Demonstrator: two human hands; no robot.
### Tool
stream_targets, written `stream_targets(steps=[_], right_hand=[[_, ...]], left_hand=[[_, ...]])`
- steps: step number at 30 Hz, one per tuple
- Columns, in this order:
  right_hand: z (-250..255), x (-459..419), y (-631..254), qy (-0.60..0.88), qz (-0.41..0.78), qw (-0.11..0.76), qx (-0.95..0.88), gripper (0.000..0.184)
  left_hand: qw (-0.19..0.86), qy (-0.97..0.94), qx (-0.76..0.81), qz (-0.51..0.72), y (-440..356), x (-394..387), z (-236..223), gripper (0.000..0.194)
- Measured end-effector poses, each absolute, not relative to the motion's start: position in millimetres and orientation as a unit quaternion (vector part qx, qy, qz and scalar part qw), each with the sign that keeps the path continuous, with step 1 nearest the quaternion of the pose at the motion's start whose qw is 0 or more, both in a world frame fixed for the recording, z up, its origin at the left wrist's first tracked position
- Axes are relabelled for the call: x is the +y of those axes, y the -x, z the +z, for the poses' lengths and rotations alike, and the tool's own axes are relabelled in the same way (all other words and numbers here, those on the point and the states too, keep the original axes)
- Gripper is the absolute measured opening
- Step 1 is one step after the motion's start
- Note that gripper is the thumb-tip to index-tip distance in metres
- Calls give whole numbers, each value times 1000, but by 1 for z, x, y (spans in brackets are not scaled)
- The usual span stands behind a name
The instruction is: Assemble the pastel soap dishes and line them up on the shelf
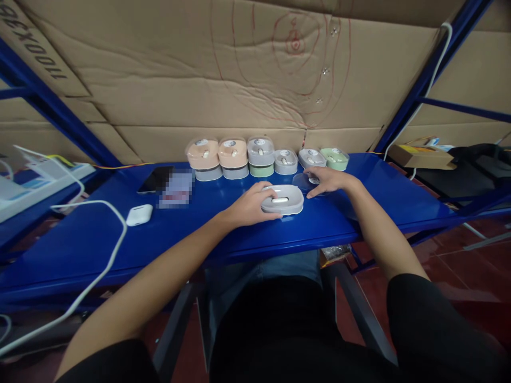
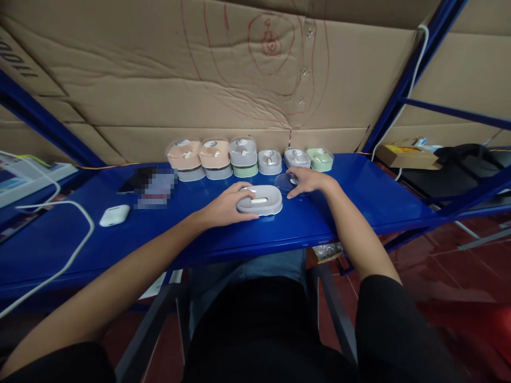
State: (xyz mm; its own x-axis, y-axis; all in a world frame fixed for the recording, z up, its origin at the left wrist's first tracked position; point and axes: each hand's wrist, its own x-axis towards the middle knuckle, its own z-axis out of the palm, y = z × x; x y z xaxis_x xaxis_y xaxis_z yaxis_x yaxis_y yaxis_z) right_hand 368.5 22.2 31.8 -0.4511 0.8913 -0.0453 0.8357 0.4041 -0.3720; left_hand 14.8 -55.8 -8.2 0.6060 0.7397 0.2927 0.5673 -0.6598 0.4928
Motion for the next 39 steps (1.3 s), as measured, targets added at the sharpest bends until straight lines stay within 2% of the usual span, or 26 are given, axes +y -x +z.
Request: stream_targets(steps=[5, 8, 11, 16, 21, 26, 31, 35, 39], right_hand=[[36, 19, -369, 525, 165, 104, -828, 111], [44, 10, -365, 506, 144, 193, -828, 104], [48, -2, -349, 417, 134, 261, -860, 100], [30, -17, -305, 285, 147, 228, -919, 94], [14, -22, -286, 289, 131, 205, -926, 96], [21, -31, -291, 323, 112, 157, -927, 106], [19, -33, -291, 330, 89, 146, -928, 111], [21, -28, -297, 335, 116, 126, -926, 120], [36, -16, -325, 301, 158, 157, -927, 114]], left_hand=[[197, -873, 385, 226, -17, -58, -6, 91], [224, -855, 401, 240, -17, -57, -5, 117], [261, -835, 406, 266, -18, -52, -10, 138], [292, -808, 413, 301, -20, -44, -24, 162], [289, -808, 406, 314, -18, -41, -28, 160], [281, -813, 403, 312, -17, -42, -25, 148], [277, -816, 404, 305, -17, -44, -21, 140], [270, -818, 412, 298, -14, -43, -20, 142], [261, -828, 396, 297, -7, -40, -17, 128]])
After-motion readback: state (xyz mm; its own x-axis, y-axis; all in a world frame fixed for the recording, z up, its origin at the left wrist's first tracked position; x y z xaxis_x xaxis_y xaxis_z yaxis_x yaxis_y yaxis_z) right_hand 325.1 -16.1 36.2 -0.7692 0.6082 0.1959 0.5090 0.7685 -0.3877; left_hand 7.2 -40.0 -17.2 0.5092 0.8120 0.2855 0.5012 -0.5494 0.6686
